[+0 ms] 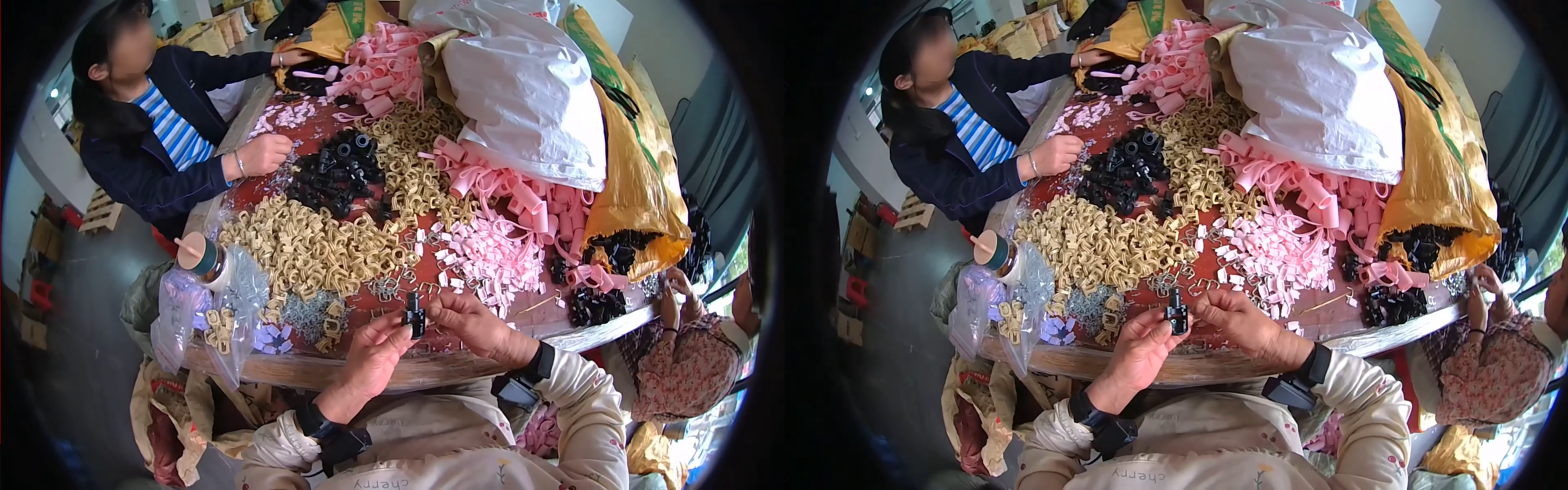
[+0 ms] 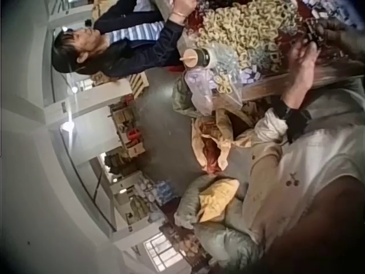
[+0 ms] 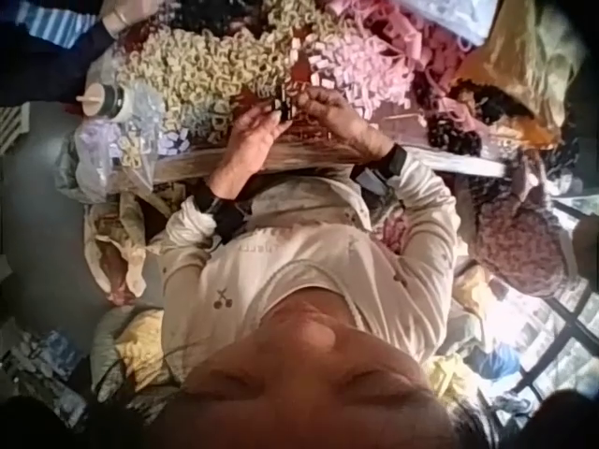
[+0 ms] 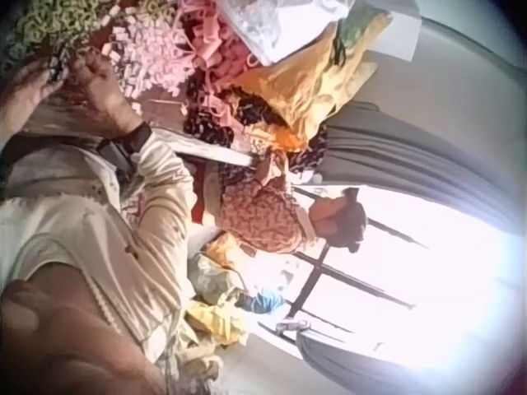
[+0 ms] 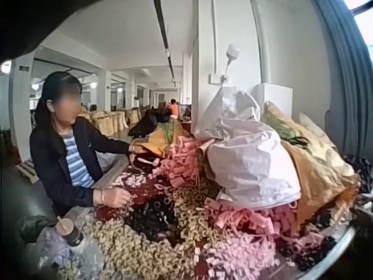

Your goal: The person picks up a black plastic component and a metal clip, fits the clip into the component, and then slides a pink plastic sleeve over the assembly. The completed unit is then placed on the table before the person reaches for the next set of parts.

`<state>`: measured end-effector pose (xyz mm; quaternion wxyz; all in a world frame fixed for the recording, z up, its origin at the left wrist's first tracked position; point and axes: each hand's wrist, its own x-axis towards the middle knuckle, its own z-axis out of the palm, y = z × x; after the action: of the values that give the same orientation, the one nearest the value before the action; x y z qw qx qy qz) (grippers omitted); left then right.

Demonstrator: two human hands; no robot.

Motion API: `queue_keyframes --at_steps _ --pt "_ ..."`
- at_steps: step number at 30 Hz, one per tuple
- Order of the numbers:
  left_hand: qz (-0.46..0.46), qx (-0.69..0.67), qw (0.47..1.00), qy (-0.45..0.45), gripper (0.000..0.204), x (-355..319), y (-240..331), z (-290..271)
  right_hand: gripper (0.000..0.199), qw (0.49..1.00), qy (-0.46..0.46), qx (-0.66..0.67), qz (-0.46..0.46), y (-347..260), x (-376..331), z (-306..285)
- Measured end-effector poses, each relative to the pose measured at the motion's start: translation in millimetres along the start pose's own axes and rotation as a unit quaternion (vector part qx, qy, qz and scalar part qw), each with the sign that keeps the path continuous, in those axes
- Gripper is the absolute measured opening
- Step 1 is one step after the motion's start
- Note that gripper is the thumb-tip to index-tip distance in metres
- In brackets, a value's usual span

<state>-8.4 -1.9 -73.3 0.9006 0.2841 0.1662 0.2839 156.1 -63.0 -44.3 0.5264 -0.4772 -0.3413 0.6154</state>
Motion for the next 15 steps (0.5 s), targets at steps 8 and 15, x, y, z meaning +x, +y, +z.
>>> queue_keyframes --at_steps 8,15 --pt "-0.009 -0.029 1.0 0.0 0.02 -1.4 2.7 3.2 0.015 0.992 -0.033 -0.112 -0.049 -0.1 -5.0 -8.4" --pt "-0.073 -0.032 0.997 0.004 0.024 -5.7 5.2 1.5 0.014 0.994 -0.003 -0.092 -0.064 -3.6 -14.1 -5.1"
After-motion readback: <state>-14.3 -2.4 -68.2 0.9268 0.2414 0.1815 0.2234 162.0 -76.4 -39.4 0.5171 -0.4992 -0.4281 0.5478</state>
